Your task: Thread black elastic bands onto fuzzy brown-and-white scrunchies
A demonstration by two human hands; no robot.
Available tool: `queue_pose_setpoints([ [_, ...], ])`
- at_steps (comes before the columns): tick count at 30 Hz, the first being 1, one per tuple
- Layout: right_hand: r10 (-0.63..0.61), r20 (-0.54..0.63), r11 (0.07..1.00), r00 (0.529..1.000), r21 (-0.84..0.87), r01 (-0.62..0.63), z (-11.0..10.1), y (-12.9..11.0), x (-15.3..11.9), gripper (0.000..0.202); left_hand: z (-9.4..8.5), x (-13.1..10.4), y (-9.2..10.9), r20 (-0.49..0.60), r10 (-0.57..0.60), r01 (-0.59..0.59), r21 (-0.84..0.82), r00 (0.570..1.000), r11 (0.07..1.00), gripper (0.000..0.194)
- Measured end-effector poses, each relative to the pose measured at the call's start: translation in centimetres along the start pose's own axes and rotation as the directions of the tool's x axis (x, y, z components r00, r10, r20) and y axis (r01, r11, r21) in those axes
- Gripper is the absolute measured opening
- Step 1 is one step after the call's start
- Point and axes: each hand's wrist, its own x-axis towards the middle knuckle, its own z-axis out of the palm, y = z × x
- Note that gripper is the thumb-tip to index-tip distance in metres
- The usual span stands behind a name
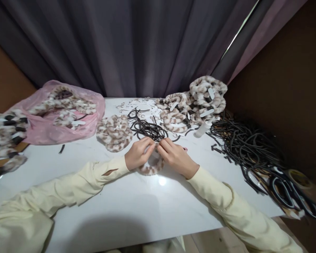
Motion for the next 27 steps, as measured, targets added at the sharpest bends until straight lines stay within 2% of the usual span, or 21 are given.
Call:
queue_pose_setpoints([
  [4, 0.172, 0.057, 0.979, 0.984, 0.101, -0.177, 0.1, -0.5, 0.1, 0.013, 0.0, -0.1, -0.2, 0.010, 0.005, -0.005, -0.009, 1.000, 1.000, 0.016],
  [8, 0.345, 0.142, 0.861, 0.928, 0.347, -0.373, 0.4, -0.6, 0.2, 0.017, 0.0, -0.2, 0.2, 0.021, 0.038, -0.037, -0.041, 0.999, 0.998, 0.015],
  [12, 0.400, 0.176, 0.700, 0.899, 0.575, -0.424, 0.9, -0.1, 0.1, 0.019, 0.1, -0.2, 1.2, 0.077, 0.122, -0.115, -0.081, 0.990, 0.990, 0.018],
  [14, 0.402, 0.170, 0.658, 0.900, 0.630, -0.413, 0.9, 0.3, 0.0, 0.018, 0.1, -0.2, 1.4, 0.083, 0.106, -0.099, -0.091, 0.991, 0.991, 0.018],
  [16, 0.406, 0.121, 0.643, 0.906, 0.666, -0.377, 0.4, 0.5, 0.1, 0.019, 0.1, -0.2, 1.3, 0.066, 0.037, -0.030, -0.100, 0.997, 0.994, 0.018],
  [19, 0.378, 0.013, 0.663, 0.926, 0.694, -0.280, -0.6, 0.7, 0.0, 0.024, -0.1, 0.0, 0.9, 0.045, -0.127, 0.132, -0.134, 0.991, 0.982, 0.017],
  [23, 0.325, 0.053, 0.701, 0.944, 0.656, -0.278, -0.9, 0.3, -0.3, 0.032, -0.3, 0.4, 0.7, 0.067, -0.364, 0.370, -0.225, 0.929, 0.901, 0.019],
  [27, 0.353, 0.045, 0.713, 0.934, 0.634, -0.300, 0.4, 0.0, -0.4, 0.034, -0.3, 0.4, 0.9, 0.107, -0.470, 0.480, -0.300, 0.876, 0.824, 0.022],
])
